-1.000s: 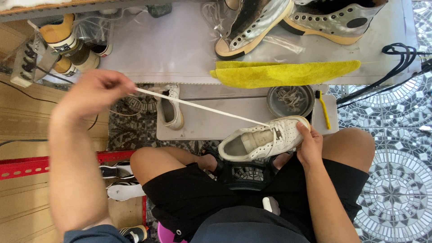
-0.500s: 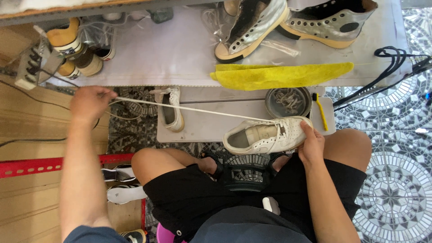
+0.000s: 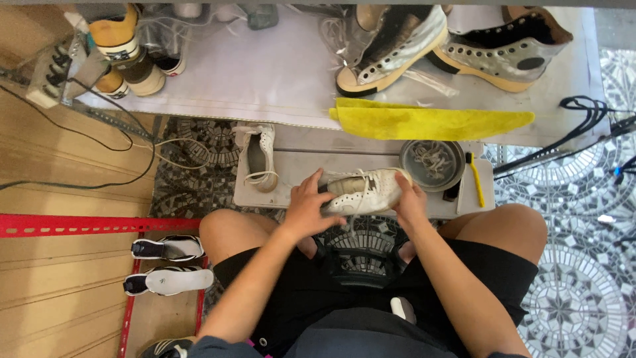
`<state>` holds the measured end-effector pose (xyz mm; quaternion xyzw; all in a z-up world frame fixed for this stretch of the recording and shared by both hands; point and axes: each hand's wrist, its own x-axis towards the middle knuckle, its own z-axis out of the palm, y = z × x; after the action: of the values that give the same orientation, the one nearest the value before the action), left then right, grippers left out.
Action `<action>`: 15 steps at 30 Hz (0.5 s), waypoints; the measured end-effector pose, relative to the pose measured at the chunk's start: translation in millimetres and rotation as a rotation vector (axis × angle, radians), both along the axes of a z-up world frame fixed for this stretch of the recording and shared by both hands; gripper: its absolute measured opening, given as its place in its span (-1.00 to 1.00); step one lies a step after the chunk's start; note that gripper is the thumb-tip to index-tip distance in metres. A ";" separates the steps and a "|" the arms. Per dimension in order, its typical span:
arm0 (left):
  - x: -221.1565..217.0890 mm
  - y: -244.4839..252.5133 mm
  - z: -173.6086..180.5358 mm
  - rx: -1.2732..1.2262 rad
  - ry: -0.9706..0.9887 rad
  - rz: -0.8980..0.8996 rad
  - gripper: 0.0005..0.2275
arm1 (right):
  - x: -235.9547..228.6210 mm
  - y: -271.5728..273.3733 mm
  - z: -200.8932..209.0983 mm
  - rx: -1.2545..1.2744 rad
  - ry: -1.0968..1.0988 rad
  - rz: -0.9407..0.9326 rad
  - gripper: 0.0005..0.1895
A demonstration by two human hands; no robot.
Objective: The person sits on a low stool and laces a white sneaker by hand. They thread the laces through the eyelets, pull them tight, and tie a knot to secure the shoe.
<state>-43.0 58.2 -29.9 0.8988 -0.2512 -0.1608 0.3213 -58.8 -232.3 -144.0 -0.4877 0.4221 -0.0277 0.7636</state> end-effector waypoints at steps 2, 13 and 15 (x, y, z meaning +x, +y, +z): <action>-4.1 -12.3 -28.3 0.002 -0.142 0.179 -0.69 | 16.1 10.9 -10.3 0.059 -0.013 0.053 -0.25; -1.9 -25.3 -121.0 0.090 -0.290 0.288 -0.74 | -4.7 73.0 -35.9 0.027 0.163 0.156 0.17; -0.5 -25.7 -127.5 0.119 -0.304 0.277 -0.75 | -13.3 87.5 -26.0 0.019 0.188 0.241 0.23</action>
<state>-43.5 32.5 -157.5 0.9560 -0.1607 0.0080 0.2451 -72.2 -144.8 -169.9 -0.5280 0.4304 0.1138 0.7232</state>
